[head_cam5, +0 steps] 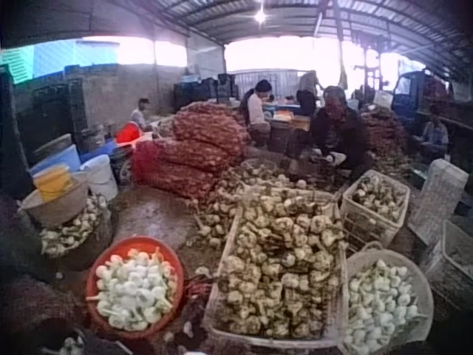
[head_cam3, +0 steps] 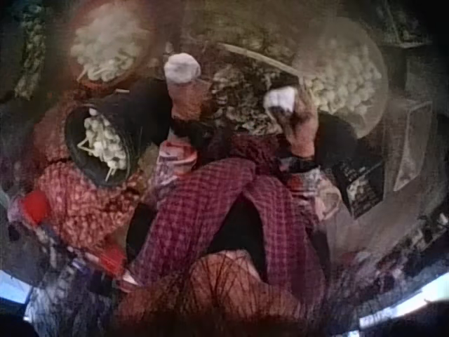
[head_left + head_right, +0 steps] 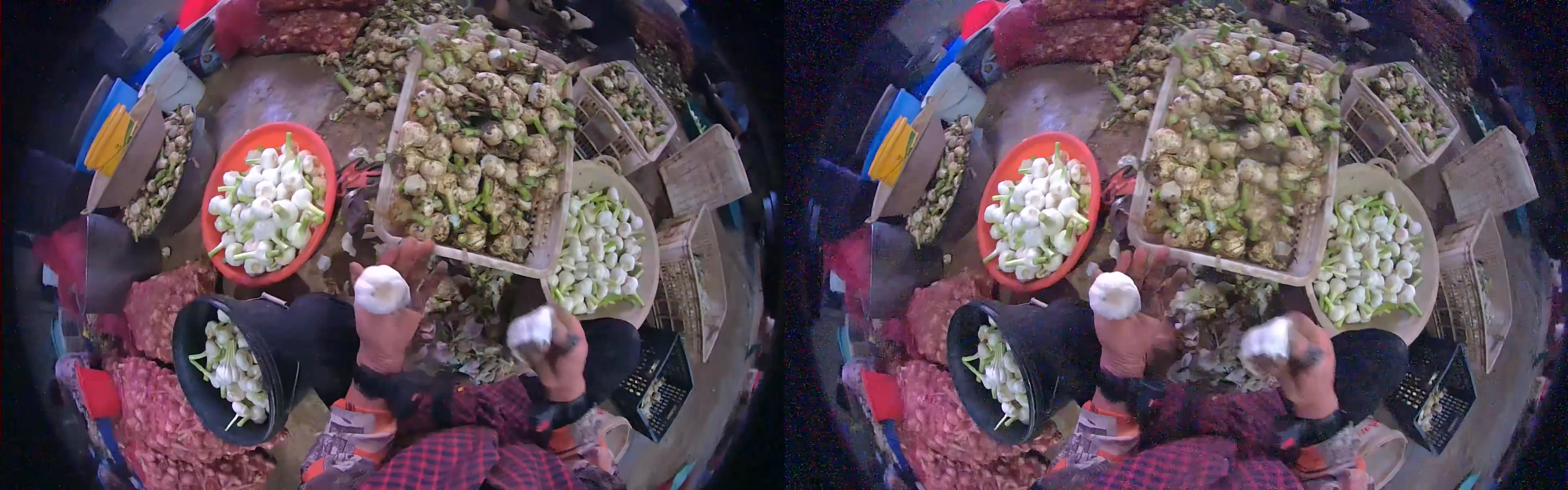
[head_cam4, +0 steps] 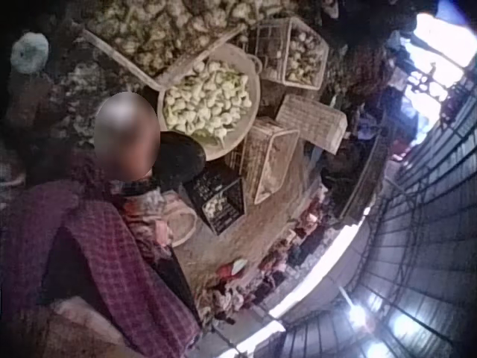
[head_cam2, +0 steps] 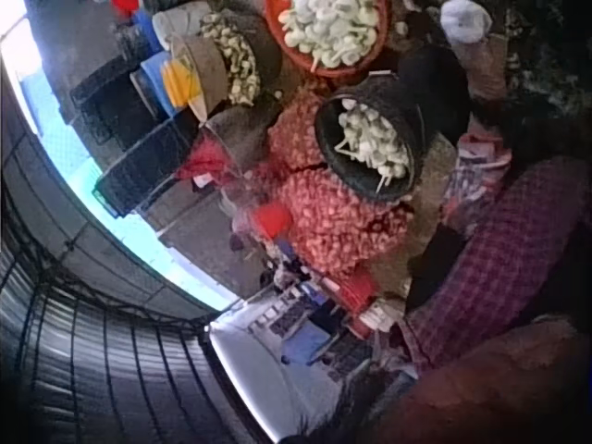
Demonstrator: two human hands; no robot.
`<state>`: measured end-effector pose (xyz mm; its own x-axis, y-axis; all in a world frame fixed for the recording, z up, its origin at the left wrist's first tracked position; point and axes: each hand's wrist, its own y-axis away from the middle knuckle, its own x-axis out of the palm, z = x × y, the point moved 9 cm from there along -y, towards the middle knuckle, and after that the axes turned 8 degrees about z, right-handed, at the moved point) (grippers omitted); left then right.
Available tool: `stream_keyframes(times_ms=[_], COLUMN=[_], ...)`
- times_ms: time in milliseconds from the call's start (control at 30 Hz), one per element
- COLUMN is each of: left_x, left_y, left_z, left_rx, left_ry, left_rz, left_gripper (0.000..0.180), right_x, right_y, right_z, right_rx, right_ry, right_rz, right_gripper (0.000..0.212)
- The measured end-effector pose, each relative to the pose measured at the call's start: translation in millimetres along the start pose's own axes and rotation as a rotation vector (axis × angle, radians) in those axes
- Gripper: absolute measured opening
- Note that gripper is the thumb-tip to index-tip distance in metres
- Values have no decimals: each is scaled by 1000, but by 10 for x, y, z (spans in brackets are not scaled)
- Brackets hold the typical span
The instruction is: Peeling the outer skins from garlic bulbs by hand in a warehouse.
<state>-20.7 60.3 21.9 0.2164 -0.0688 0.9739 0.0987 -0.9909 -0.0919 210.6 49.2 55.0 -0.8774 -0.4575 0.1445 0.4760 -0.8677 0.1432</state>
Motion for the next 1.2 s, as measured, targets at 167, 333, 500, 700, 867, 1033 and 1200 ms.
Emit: stream_keyframes(times_ms=[167,333,500,700,867,1033,1200], left_x=[-146,-224,447,337,-591,-713,-696], left_y=[-55,-67,-460,-454,216,306,143], left_z=[219,587,1531,1183,612,689,589], left_rx=[-122,-265,-393,-456,-465,-527,-434], left_ry=[47,-7,-529,-461,-702,-442,-489], left_rz=[-16,-201,-59,-122,-406,-564,-511], left_gripper=[57,63,56,47,30,23,31], right_x=[273,307,229,-697,-788,-547,-750], right_y=[26,-332,-603,-954,-1859,-2708,-2561], right_z=[-691,-578,-1125,-669,-197,-449,-335], right_rx=[171,195,143,157,-94,-178,-166], right_ry=[1077,960,576,556,986,1612,1238], right_rz=[293,253,-13,-231,-325,-62,-148], right_gripper=[20,29,28,27,45,59,45])
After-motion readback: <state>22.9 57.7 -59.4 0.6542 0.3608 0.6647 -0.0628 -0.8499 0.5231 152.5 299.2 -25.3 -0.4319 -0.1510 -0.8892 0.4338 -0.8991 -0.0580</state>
